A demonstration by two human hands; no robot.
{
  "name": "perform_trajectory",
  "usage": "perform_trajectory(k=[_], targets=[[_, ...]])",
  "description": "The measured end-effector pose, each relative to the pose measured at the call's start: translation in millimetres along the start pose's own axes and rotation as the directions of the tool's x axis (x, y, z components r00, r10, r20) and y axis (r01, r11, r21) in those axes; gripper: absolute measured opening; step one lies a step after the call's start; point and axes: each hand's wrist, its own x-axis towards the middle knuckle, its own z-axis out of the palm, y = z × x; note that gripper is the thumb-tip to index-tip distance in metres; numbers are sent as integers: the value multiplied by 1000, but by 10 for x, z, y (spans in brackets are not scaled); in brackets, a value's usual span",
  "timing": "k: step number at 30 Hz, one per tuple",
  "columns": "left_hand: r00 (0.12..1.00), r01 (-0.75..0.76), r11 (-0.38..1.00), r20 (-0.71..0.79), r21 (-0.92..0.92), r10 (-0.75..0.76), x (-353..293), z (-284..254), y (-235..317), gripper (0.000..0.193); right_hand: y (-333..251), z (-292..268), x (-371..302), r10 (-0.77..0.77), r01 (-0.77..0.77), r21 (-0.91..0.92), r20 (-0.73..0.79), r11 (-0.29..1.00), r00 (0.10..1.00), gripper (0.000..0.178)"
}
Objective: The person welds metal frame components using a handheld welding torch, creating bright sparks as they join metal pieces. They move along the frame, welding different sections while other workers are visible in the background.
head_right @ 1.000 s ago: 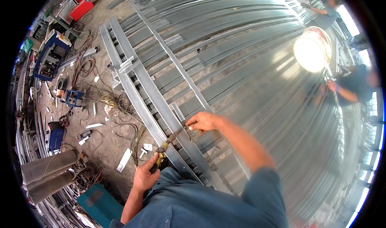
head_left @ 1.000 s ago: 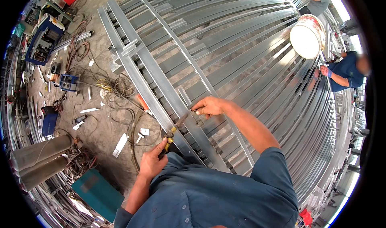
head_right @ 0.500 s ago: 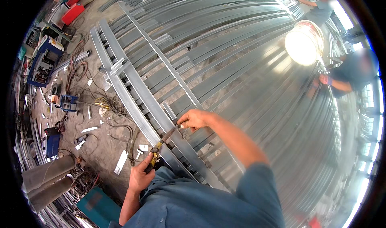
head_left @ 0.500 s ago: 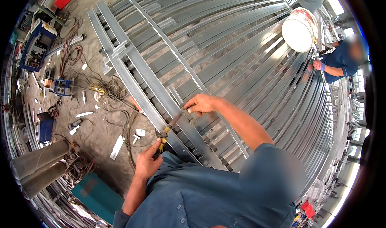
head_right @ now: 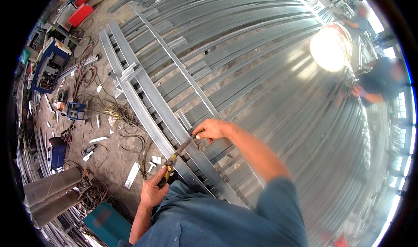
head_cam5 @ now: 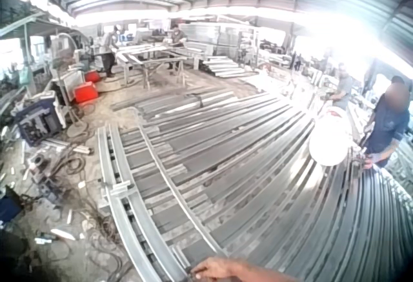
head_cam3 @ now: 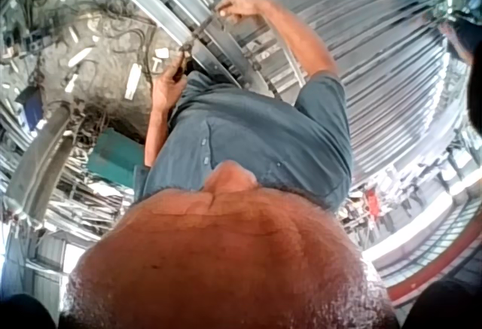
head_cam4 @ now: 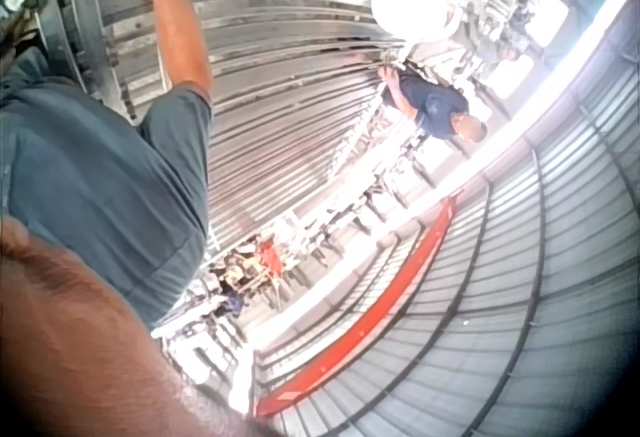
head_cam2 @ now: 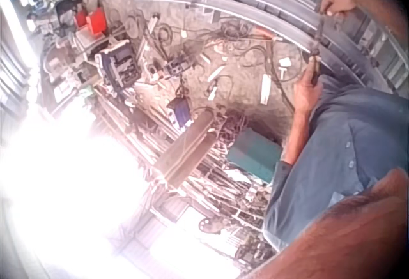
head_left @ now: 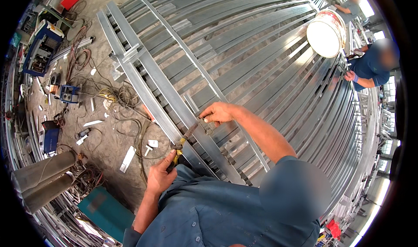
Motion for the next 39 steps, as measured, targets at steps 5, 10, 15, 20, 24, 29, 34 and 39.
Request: perform_trajectory(k=[5, 10, 15, 20, 24, 29, 34, 39], targets=[[998, 39, 999, 41, 11, -40, 12, -26, 32, 73, 64, 1, 37, -8, 8, 3, -2, 1000, 1000, 44], [998, 31, 1000, 46, 5, -31, 33, -5, 47, 72, 77, 5, 37, -18, 18, 9, 1, 1000, 1000, 43], [999, 30, 999, 41, 22, -31, 47, 5, 49, 70, 53, 13, 15, -9, 10, 37, -4, 999, 1000, 43], [1000, -18, 1000, 24, 19, 17, 45, 64, -73, 71, -24, 0, 30, -182, 184, -57, 40, 981, 983, 35], [996, -80, 995, 46, 61, 77, 58, 60, -99, 79, 169, -59, 62, -186, 193, -117, 66, 974, 980, 26], [995, -89, 972, 59, 218, 78, 65, 11, 82, 78, 203, -45, 83, -179, 181, -49, 54, 982, 982, 31], [995, -92, 934, 75, 344, 70, 46, -5, 217, 78, 25, -27, -10, -92, 94, -44, 43, 995, 995, 31], [994, -60, 887, 105, 458, 13, 31, -17, 399, 74, 122, -6, 54, -44, 44, -5, 23, 999, 999, 28]])
